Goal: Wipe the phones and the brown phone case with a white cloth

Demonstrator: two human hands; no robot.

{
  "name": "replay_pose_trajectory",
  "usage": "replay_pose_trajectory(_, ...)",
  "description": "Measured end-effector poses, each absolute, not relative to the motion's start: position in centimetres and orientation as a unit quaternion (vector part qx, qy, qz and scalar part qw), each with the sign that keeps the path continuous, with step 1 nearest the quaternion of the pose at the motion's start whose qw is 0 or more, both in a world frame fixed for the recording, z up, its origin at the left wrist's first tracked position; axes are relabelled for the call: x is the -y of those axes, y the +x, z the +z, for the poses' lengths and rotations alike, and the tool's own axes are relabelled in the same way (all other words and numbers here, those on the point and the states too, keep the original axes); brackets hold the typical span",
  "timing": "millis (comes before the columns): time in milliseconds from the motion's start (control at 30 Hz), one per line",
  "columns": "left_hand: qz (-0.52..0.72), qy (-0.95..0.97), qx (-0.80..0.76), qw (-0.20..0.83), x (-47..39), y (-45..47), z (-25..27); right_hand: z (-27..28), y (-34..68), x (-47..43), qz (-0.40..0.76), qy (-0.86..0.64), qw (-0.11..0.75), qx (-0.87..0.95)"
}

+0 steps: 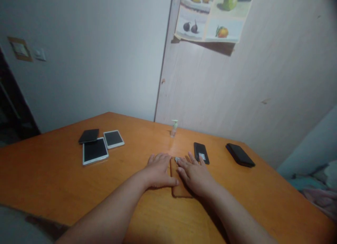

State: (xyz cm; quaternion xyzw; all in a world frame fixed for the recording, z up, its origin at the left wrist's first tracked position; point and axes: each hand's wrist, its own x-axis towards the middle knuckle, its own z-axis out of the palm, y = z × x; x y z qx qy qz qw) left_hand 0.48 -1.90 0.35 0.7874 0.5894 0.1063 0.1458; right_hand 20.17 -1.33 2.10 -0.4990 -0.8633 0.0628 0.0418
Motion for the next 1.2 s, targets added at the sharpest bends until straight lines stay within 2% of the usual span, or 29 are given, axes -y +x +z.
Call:
replay_pose_trajectory(200, 0.103, 0.789, -0.585, 0.159, 1.6, 0.4, 0.1, 3.2, 21.4, 2.7, 0.09, -0.441, 0.032, 0.892)
replay_pose_trajectory(467, 0.111, 0.787, -0.585, 0.164, 1.8, 0.6, 0.4, 2.1, 20.0, 1.3, 0.068, -0.48, 0.053, 0.873)
replay_pose_trajectory(700, 0.113, 0.788, -0.581, 0.17, 1.6, 0.6, 0.2, 3.2, 21.3, 3.1, 0.121, -0.417, 0.046, 0.9)
replay_pose_trajectory(900, 0.119, 0.789, -0.581, 0.161, 1.7, 0.7, 0.3, 2.0, 19.6, 1.3, 0.086, -0.465, 0.044, 0.88)
replay_pose_trajectory(1067, 0.122, 0.788, -0.58, 0.164, 1.7, 0.7, 0.3, 2.4, 20.1, 2.6, 0.099, -0.429, 0.037, 0.897)
replay_pose_trajectory(1200, 0.125, 0.788, -0.579, 0.168, 1.6, 0.6, 0.2, 2.6, 19.6, 3.2, 0.041, -0.434, 0.048, 0.898)
